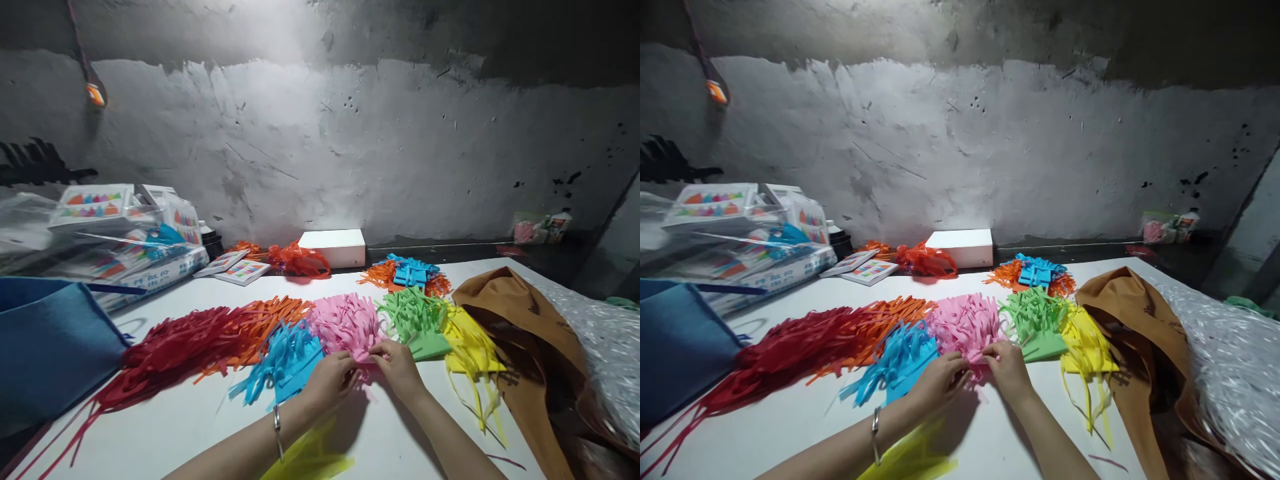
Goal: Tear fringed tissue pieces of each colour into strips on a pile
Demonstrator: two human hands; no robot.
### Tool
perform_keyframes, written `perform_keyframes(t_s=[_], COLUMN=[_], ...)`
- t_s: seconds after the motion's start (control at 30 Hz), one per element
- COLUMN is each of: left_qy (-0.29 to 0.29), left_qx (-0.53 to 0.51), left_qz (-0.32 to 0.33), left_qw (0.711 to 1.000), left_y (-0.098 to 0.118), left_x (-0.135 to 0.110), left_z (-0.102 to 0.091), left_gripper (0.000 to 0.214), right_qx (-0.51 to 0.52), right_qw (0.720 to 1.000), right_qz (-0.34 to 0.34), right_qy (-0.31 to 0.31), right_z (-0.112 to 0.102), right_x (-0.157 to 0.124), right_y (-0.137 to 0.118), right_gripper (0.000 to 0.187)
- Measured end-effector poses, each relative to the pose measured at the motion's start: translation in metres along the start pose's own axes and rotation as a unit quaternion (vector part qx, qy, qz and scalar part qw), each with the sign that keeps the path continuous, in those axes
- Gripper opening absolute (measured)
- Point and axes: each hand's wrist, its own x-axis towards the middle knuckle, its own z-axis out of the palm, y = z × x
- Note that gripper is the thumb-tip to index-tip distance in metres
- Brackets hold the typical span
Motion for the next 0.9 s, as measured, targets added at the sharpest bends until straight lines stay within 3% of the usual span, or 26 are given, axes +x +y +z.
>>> perform_keyframes(t_s=[0.2, 0.4, 0.6, 0.9], left_qy=[-0.059, -0.029, 0.017, 0.020], left_qx=[-0.168, -0.293, -0.366, -0.382], left_qz=[-0.156, -0.251, -0.267, -0.291], left_qw=[0.972, 0.922, 0.891, 0.877], left_y=[-0.015, -0.025, -0.022, -0.011], left_x=[0.004, 0.013, 0.014, 0.011], left_z=[0.025, 0.035, 0.042, 0.037], left_gripper=[0.026, 0.028, 0.027, 0.023], right_qx=[0.043, 0.021, -0.073, -0.060], right_qw=[0.996, 0.990, 0.996, 0.995], right_qz=[0.068, 0.079, 0.044, 0.079], right_qy=[-0.037, -0.116, -0.036, 0.009], right_z=[0.008, 0.013, 0.023, 0.022], right_x=[0.001, -0.003, -0.003, -0.002], right_y=[0.006, 0.005, -0.014, -0.011], right_gripper=[0.025, 0.022, 0.022, 0.019])
